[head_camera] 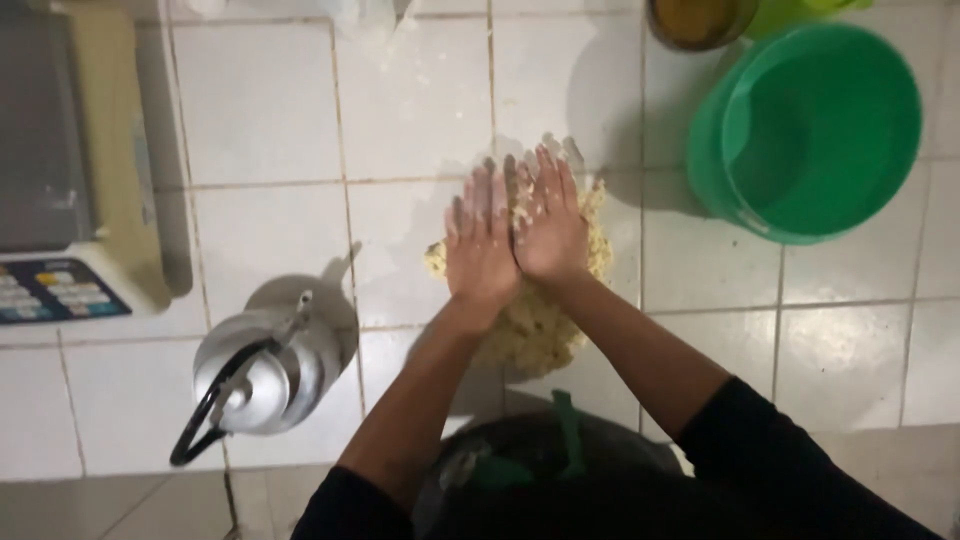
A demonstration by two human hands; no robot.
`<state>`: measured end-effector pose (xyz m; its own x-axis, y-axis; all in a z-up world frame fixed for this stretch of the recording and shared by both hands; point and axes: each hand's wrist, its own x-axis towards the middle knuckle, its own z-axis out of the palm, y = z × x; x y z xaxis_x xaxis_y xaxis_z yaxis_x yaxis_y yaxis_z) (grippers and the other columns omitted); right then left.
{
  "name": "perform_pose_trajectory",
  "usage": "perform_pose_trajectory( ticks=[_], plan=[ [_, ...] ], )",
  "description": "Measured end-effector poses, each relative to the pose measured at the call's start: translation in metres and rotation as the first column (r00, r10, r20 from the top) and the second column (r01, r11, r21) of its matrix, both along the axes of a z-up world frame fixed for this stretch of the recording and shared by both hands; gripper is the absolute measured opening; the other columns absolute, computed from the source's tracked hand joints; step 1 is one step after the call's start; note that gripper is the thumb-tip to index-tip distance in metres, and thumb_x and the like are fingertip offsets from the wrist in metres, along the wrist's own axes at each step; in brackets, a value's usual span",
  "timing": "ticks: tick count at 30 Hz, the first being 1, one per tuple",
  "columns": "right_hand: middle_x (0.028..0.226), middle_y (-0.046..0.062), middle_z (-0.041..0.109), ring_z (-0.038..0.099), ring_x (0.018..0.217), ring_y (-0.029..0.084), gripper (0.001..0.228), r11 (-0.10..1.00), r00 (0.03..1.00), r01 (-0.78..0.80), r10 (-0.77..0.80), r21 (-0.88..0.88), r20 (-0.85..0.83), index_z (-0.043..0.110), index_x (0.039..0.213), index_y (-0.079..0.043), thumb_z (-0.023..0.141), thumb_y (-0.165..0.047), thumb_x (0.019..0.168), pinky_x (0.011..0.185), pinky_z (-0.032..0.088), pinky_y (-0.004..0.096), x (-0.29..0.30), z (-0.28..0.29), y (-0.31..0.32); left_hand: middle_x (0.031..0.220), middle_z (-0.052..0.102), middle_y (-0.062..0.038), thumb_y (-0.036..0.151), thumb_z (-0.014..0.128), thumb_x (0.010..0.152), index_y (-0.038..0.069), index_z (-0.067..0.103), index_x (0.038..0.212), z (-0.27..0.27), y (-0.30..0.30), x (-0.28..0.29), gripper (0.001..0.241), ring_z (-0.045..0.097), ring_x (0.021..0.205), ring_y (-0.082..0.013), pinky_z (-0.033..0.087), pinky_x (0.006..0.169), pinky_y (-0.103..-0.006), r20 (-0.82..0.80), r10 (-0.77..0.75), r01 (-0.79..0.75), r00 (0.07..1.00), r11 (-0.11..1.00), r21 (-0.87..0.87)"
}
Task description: Knead dough on a tiled countertop until smooth.
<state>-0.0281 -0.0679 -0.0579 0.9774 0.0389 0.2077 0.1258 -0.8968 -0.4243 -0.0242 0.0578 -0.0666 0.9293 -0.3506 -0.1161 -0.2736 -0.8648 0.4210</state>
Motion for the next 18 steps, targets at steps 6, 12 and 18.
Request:
perform_pose_trajectory(
  ticks=[6,12,18],
  plan=[
    [0.167,0.017,0.031,0.027,0.157,0.036,0.066,0.811,0.989,-0.133,0.070,-0.569,-0.132,0.042,0.153,0.001,0.054,-0.032,0.098,0.129,0.025,0.046,0.043,-0.017,-0.016,0.174,0.003,-0.010,0.035,0.042,0.105,0.011,0.009,0.167,-0.021,-0.009,0.036,0.074,0.000,0.161,-0.0312,0.006,0.126,-0.0634,-0.016,0.102,-0.101,0.995,0.993,0.054],
    [0.136,0.022,0.061,0.057,0.129,0.040,0.043,0.984,0.854,-0.118,0.032,-0.134,-0.518,0.062,0.132,-0.002,0.048,-0.028,0.102,0.109,0.045,0.049,0.038,0.066,-0.019,0.144,0.058,-0.018,0.033,0.040,0.104,0.009,0.058,0.139,0.058,0.004,0.019,0.047,0.057,0.132,-0.0349,0.044,0.112,-0.0525,-0.333,0.000,0.024,0.943,0.998,0.066],
    [0.103,0.025,0.067,0.065,0.096,0.042,0.031,0.977,0.843,-0.205,0.146,-0.058,-0.518,0.071,0.107,0.001,0.057,-0.026,0.100,0.088,0.052,0.052,0.005,0.018,-0.049,0.103,0.071,-0.022,0.037,0.037,0.113,0.005,0.068,0.098,0.046,0.018,0.024,0.047,0.066,0.095,-0.0385,0.053,0.096,-0.0543,-0.279,-0.097,0.097,0.955,0.995,-0.012]
  ],
)
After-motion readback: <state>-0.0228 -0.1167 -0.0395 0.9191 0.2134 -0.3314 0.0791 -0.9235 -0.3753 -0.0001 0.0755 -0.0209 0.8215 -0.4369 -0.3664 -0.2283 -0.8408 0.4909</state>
